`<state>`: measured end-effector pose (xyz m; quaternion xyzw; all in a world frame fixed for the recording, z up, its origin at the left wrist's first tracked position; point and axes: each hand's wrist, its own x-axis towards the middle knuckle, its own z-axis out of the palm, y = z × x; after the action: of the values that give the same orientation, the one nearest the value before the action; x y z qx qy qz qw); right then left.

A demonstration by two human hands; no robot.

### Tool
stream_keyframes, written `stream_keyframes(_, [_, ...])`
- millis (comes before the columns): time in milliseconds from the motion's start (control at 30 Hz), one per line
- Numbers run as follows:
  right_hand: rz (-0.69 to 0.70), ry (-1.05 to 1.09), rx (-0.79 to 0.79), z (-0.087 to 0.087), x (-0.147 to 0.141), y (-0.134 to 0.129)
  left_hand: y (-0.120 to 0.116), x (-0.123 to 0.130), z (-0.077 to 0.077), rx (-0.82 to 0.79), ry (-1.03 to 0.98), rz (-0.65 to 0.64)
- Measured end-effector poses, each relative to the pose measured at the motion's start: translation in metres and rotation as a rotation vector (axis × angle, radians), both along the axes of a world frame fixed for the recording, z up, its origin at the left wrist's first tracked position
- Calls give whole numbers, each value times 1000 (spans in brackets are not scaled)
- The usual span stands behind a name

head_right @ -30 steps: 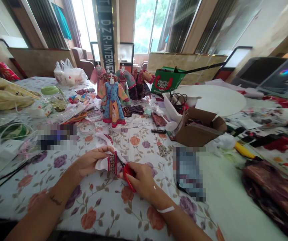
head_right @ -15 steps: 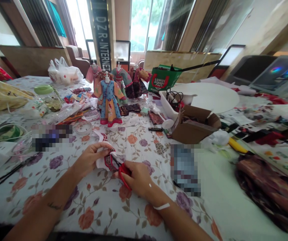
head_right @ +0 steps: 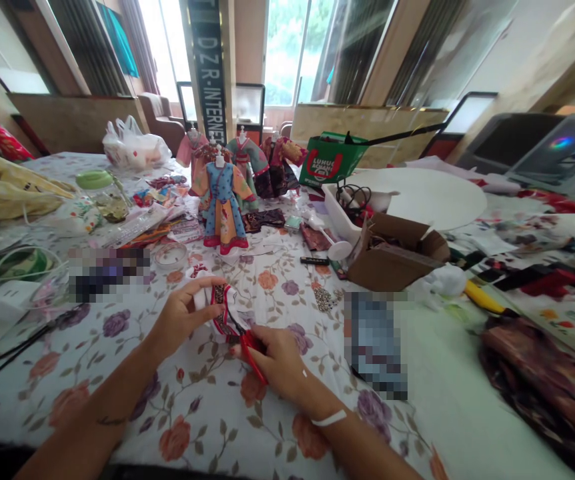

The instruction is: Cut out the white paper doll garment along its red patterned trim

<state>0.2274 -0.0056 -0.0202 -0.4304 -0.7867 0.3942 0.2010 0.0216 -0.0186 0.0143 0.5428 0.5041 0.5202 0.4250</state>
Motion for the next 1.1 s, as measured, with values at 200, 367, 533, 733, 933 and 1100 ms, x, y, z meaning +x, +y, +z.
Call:
stream_keyframes(200, [-8, 70, -78, 4, -3, -1, -1, 3, 0, 25, 29, 21])
stream_keyframes(367, [3, 200, -183, 6, -4, -2, -1, 6, -2, 46, 14, 30])
stream_keyframes(533, [20, 286, -256, -2, -3, -1, -1, 9, -6, 56, 5, -29])
stream_keyframes(733, [8, 263, -229, -8, -2, -1, 0, 14, -9, -166, -408, -67])
stream_keyframes(933, [21, 179, -187, 1, -3, -6, 4, 13, -15, -417, -763, -76])
stream_keyframes(1100, [-6, 71, -61, 4, -4, -5, 3, 12, -15, -513, -710, -174])
